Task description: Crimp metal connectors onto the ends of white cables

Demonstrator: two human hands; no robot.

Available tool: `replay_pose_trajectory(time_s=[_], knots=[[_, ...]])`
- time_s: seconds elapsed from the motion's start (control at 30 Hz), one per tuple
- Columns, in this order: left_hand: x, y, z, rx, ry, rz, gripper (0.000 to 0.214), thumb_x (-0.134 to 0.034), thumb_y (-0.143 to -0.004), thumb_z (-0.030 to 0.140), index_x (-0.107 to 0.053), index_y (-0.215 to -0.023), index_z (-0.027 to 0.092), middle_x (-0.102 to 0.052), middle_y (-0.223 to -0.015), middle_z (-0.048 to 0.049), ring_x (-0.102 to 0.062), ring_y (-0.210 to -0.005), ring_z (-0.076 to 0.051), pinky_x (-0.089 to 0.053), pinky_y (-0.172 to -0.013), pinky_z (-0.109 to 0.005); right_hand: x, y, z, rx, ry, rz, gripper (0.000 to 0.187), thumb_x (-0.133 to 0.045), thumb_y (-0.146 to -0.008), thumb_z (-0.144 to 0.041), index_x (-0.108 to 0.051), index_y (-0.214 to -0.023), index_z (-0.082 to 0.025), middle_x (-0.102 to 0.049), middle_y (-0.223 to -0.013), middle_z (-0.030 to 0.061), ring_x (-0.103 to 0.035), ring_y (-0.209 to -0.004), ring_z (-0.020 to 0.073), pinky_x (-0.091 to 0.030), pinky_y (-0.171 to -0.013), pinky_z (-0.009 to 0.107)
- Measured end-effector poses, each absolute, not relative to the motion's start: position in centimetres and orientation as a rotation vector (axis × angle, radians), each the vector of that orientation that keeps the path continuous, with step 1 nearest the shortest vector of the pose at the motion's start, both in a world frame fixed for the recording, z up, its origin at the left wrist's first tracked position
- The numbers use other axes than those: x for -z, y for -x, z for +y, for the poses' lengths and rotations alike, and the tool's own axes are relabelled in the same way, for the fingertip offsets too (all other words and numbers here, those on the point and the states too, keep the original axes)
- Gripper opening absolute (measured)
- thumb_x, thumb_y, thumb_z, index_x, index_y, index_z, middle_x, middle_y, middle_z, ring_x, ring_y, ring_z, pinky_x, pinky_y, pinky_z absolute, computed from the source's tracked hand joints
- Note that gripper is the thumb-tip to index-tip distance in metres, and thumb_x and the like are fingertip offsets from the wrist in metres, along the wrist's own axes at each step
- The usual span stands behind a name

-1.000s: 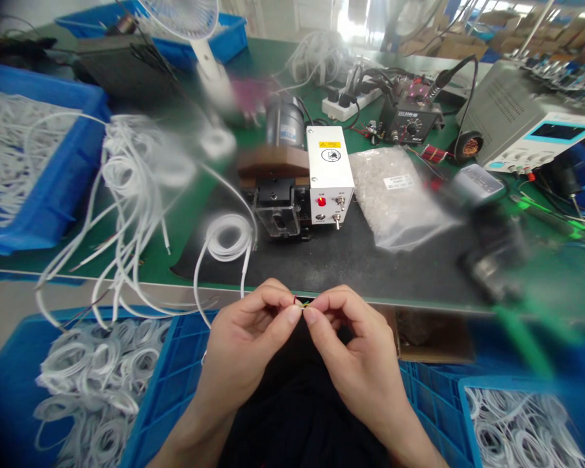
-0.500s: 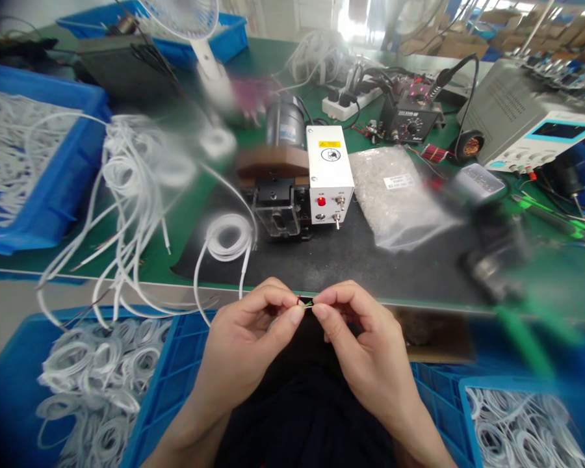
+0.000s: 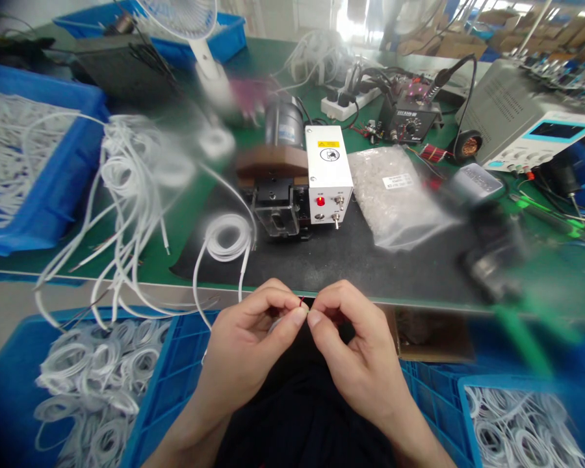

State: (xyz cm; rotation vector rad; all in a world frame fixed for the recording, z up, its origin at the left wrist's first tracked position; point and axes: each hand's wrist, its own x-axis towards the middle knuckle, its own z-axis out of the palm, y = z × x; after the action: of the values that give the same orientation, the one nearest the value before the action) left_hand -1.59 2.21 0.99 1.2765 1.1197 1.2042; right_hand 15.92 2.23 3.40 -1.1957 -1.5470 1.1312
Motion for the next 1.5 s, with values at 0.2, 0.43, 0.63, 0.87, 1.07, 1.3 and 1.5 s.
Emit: replay_pose_trajectory(time_s=[0.2, 0.43, 0.63, 0.87, 1.07, 1.3, 1.5], knots=[[-1.0, 1.6, 2.2, -1.203, -1.263, 1.118, 0.008, -0.074, -0.100, 0.020, -0.074, -0.092, 0.020, -0.068, -0.088, -0.0033, -0.064, -0.080, -0.018, -0.049, -0.072, -0.029, -3.4, -15.9, 2.0, -1.027, 1.260, -1.585, 0.011, -0.066, -0.107, -0.021, -0.068, -0.097, -0.025, -0.066, -0.092, 0.0010, -0.062, -0.084, 0.0190, -0.047, -0.075, 0.032], [-1.1, 1.6, 2.2, -1.231, -1.231, 1.115, 0.008, -0.074, -0.101, 0.019, -0.074, -0.094, 0.021, -0.064, -0.088, -0.0013, -0.061, -0.078, -0.015, -0.047, -0.070, -0.027, -2.9, -15.9, 1.9, -1.013, 1.312, -1.580, 0.011, -0.070, -0.106, -0.022, -0.070, -0.095, -0.025, -0.067, -0.086, -0.0022, -0.062, -0.076, 0.0150, -0.047, -0.071, 0.028], [-1.1, 1.6, 2.1, -1.178, -1.274, 1.113, 0.010, -0.073, -0.102, 0.020, -0.072, -0.091, 0.021, -0.066, -0.089, -0.0020, -0.063, -0.081, -0.016, -0.048, -0.072, -0.028, -2.7, -15.9, 1.9, -1.050, 1.309, -1.514, 0.015, -0.068, -0.108, -0.024, -0.068, -0.093, -0.025, -0.064, -0.083, -0.0033, -0.061, -0.072, 0.0135, -0.046, -0.066, 0.026], [-1.1, 1.8, 2.1, -1.166, -1.283, 1.110, 0.011, -0.073, -0.102, 0.020, -0.071, -0.092, 0.021, -0.066, -0.089, -0.0012, -0.063, -0.081, -0.016, -0.049, -0.073, -0.028, -3.1, -15.9, 1.8, -1.049, 1.314, -1.529, 0.008, -0.071, -0.106, -0.024, -0.070, -0.099, -0.026, -0.067, -0.088, -0.0033, -0.063, -0.077, 0.0133, -0.049, -0.071, 0.025], [-1.0, 1.8, 2.3, -1.162, -1.317, 1.113, 0.011, -0.072, -0.103, 0.020, -0.073, -0.093, 0.021, -0.066, -0.089, -0.0008, -0.063, -0.081, -0.015, -0.047, -0.073, -0.028, -3.2, -16.3, 2.2, -0.994, 1.277, -1.603, 0.014, -0.067, -0.108, -0.020, -0.068, -0.095, -0.026, -0.064, -0.085, -0.0044, -0.062, -0.076, 0.0124, -0.047, -0.071, 0.025], [-1.5, 2.9, 3.1, -1.006, -1.320, 1.002, 0.012, -0.072, -0.104, 0.024, -0.077, -0.094, 0.021, -0.065, -0.088, -0.0007, -0.060, -0.080, -0.015, -0.044, -0.073, -0.029, -3.3, -16.8, 2.5, -0.914, 1.290, -1.731, 0.013, -0.067, -0.108, -0.019, -0.067, -0.097, -0.026, -0.066, -0.089, -0.0042, -0.061, -0.078, 0.0131, -0.045, -0.072, 0.026], [-1.8, 3.4, 3.7, -0.922, -1.381, 0.994, 0.009, -0.073, -0.103, 0.023, -0.079, -0.096, 0.021, -0.065, -0.087, 0.0002, -0.058, -0.078, -0.014, -0.042, -0.070, -0.028, -3.2, -17.2, 2.5, -0.958, 1.311, -1.730, 0.014, -0.067, -0.108, -0.021, -0.068, -0.096, -0.027, -0.068, -0.090, -0.0052, -0.062, -0.079, 0.0125, -0.045, -0.073, 0.025]])
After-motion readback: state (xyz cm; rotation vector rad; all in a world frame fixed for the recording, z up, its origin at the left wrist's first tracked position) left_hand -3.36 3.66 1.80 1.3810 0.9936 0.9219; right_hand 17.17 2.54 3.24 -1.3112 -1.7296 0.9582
